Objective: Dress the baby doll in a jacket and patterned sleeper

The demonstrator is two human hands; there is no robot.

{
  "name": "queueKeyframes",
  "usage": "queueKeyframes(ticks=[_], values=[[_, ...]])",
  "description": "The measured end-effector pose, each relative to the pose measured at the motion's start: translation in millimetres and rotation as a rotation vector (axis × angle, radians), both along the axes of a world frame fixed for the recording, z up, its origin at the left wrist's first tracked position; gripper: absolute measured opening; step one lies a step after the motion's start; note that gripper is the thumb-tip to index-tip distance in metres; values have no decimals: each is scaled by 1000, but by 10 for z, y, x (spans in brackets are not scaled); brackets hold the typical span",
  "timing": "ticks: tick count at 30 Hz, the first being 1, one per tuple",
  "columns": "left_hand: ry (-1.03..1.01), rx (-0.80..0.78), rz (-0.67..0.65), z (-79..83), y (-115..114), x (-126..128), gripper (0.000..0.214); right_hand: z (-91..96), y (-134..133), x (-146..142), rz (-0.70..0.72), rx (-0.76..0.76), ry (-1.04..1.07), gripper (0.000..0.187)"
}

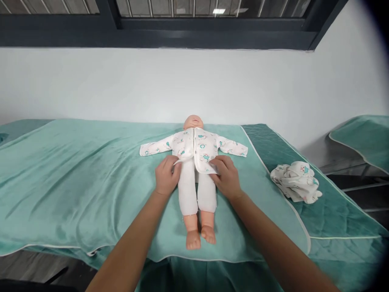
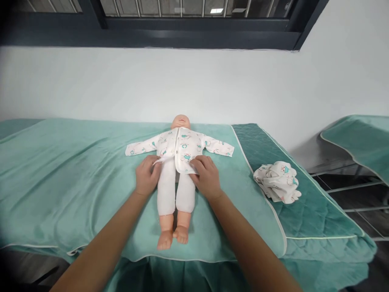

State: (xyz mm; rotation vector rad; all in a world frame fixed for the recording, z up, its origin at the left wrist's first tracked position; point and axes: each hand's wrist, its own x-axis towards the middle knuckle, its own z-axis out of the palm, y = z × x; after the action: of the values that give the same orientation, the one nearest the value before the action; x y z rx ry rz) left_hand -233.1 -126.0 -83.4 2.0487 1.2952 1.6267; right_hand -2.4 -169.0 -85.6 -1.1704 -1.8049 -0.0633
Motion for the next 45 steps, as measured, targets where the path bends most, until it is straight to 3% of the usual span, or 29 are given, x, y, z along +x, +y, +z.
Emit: queueKeyframes(ticks=[4, 7, 10, 13, 19, 24, 28, 32, 36, 38, 40, 42, 45], values=[[-584, -278, -9, -34, 190, -55, 25, 8, 68, 3, -10, -73, 241, 11], [-787, -326, -72, -68, 296, -107, 22, -39, 177, 85, -164, -122, 616, 24], [-835, -295, -38, -92, 337, -139, 23, -120, 292, 179, -229, -111, 1040, 26], [-908, -270, -12, -111, 364, -161, 21, -181, 349, 220, -169, -131, 1295, 27], [-949, -219, 135, -165, 349, -230, 18, -137, 237, 194, -107, -154, 1340, 28], [-746, -176, 283, -210, 26, -301, 18, -113, -154, 221, -113, -176, 1387, 24], [-440, -95, 361, -208, -259, -306, 41, -200, -695, 257, -112, -184, 1269, 16], [-175, -37, 353, -171, -346, -273, 39, -235, -1061, 491, -214, -274, 928, 19], [-84, -4, 274, -109, -419, -221, 27, -156, -1063, 1181, -427, -131, 329, 38], [-48, -25, 158, -81, -539, -187, 23, -104, -1025, 1599, -502, -48, 32, 45], [-42, -84, 28, -70, -709, -153, 21, -55, -1025, 1918, -564, -51, -117, 44], [-75, -153, -44, -83, -882, -126, 20, -9, -1066, 2043, -574, -78, -177, 40], [-137, -175, 11, -128, -1023, -110, 19, 52, -1102, 1851, -441, -115, -169, 37]])
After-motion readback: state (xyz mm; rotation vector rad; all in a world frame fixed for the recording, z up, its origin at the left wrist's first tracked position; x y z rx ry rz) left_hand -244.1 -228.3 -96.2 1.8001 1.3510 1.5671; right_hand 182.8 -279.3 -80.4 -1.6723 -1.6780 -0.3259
